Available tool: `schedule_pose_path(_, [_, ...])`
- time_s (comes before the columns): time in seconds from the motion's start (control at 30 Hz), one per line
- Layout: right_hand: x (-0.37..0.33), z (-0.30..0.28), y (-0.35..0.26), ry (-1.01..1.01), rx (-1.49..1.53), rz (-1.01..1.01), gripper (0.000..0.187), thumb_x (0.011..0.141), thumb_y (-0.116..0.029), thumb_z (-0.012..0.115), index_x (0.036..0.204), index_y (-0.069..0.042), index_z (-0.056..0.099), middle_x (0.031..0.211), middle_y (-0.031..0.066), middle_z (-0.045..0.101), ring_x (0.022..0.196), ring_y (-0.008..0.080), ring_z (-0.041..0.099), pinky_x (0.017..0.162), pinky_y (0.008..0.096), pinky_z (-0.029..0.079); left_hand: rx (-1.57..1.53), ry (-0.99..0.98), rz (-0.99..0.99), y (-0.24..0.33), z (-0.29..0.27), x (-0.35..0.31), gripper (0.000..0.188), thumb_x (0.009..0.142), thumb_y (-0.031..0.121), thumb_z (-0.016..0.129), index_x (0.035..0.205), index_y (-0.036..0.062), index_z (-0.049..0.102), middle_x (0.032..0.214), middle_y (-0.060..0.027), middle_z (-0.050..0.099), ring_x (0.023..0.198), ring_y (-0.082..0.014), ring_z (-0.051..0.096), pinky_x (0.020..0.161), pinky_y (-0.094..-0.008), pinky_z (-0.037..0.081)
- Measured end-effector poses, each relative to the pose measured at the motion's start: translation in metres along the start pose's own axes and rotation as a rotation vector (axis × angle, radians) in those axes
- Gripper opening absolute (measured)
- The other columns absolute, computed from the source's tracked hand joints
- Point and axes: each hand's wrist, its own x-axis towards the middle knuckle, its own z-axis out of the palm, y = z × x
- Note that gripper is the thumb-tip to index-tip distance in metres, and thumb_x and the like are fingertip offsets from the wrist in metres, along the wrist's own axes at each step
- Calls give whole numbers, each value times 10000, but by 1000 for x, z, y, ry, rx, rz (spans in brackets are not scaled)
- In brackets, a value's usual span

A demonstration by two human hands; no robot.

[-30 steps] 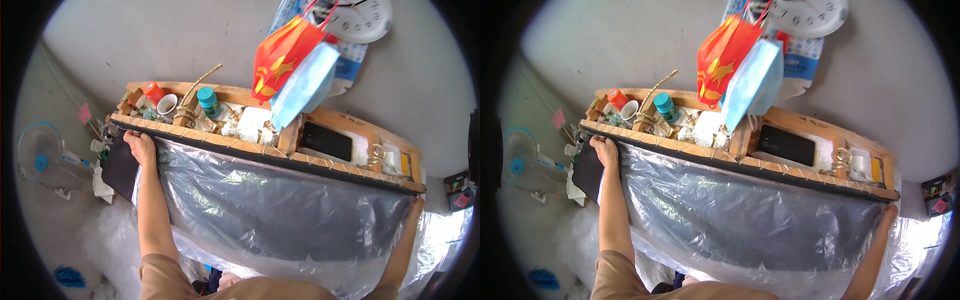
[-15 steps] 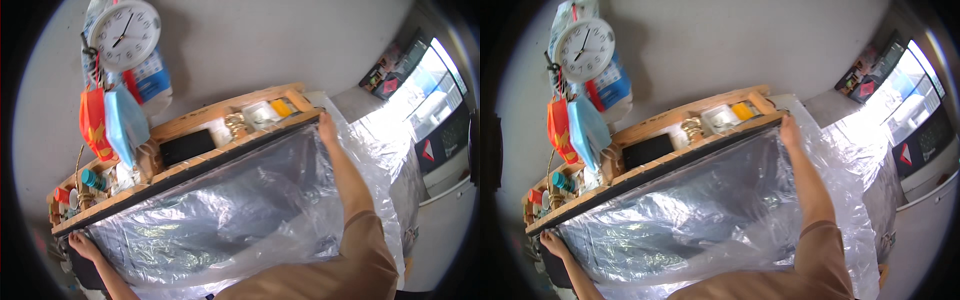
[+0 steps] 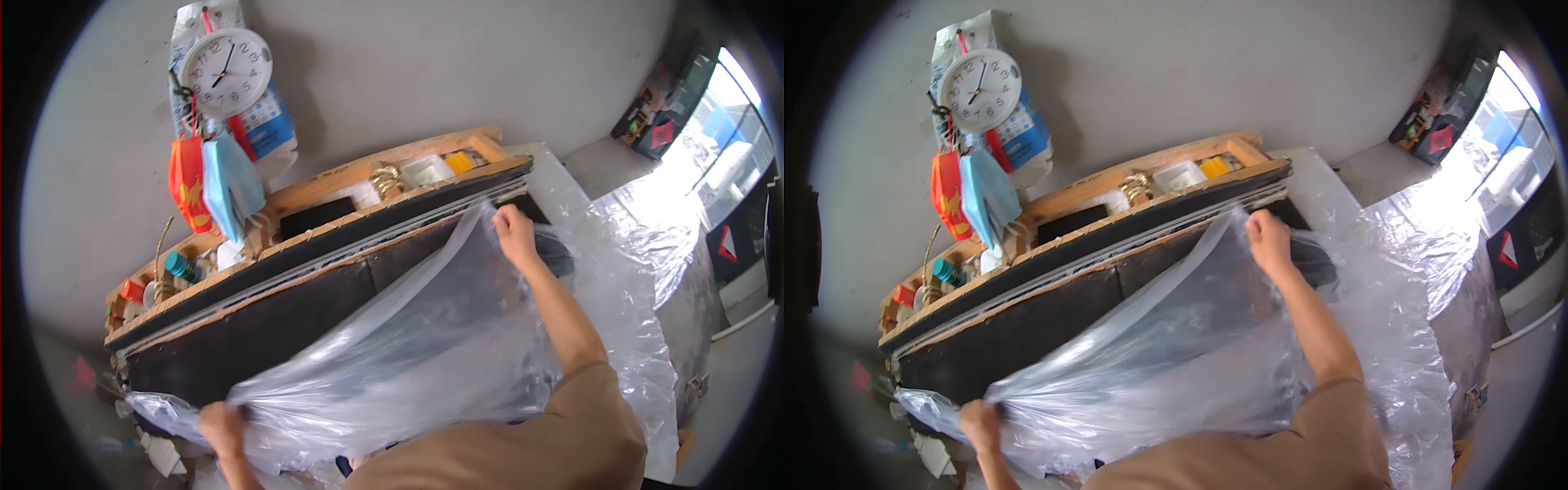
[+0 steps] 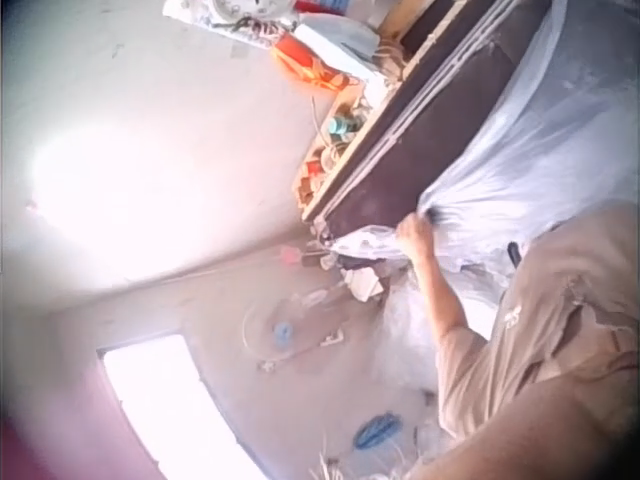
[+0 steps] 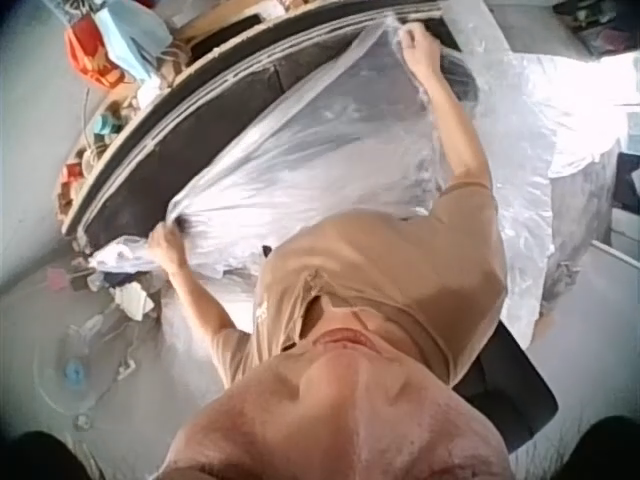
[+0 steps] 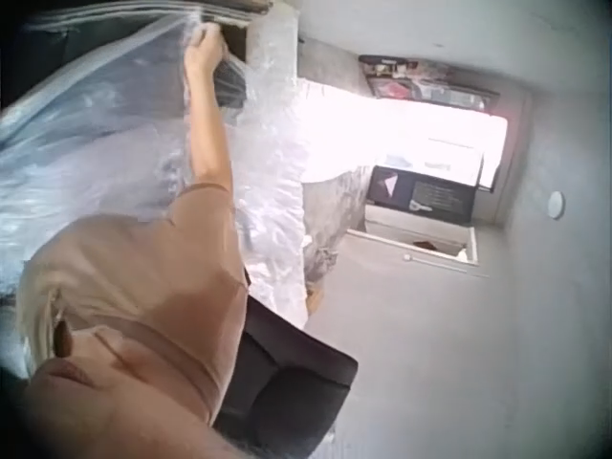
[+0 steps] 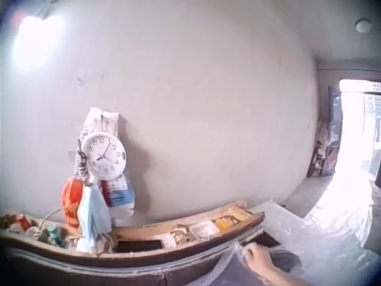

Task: Wrapping a flat-panel monitor or similar electronic device with clear plastic protective film.

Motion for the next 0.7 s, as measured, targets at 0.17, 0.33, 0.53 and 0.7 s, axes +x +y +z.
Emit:
schedule_pose_path(0.17, [-131, -8, -189, -198, 476, -373, 50, 779, -108, 590, 798, -84, 551, 644, 34, 557, 555, 217, 493, 676, 339, 375, 275, -398, -829, -95, -43, -103, 259, 720, 75, 551, 966, -6, 572, 1035, -178, 583, 965, -320, 561, 811, -417, 440])
schedule_pose_path(0.33, [-135, -10, -217, -65, 414, -496, 97, 744, -60, 605, 793, -79, 523, 655, 19, 540, 575, 185, 508, 678, 336, 373, -904, -101, -229, 151, -86, 92, 428, 726, 72, 668, 1135, 50, 545, 1153, -95, 530, 814, -139, 550, 644, -234, 460])
schedule_pose_path(0.53, [-117, -51, -207, -31, 250, -649, 108, 738, -90, 621, 779, -67, 524, 708, 39, 565, 604, 208, 534, 545, 341, 413, -1387, -259, -115, 223, -72, 120, 60, 860, 43, 553, 912, 15, 566, 731, -14, 554, 678, -28, 467, 603, -188, 406])
schedule_pose_path(0.7, [-117, -47, -207, -967, 665, -115, 155, 825, -124, 583, 897, 12, 600, 751, 83, 624, 666, 158, 592, 588, 263, 445, -1352, -249, -264, 244, -82, 102, 72, 884, 54, 502, 942, 32, 466, 637, -42, 526, 543, -77, 481, 508, -223, 421])
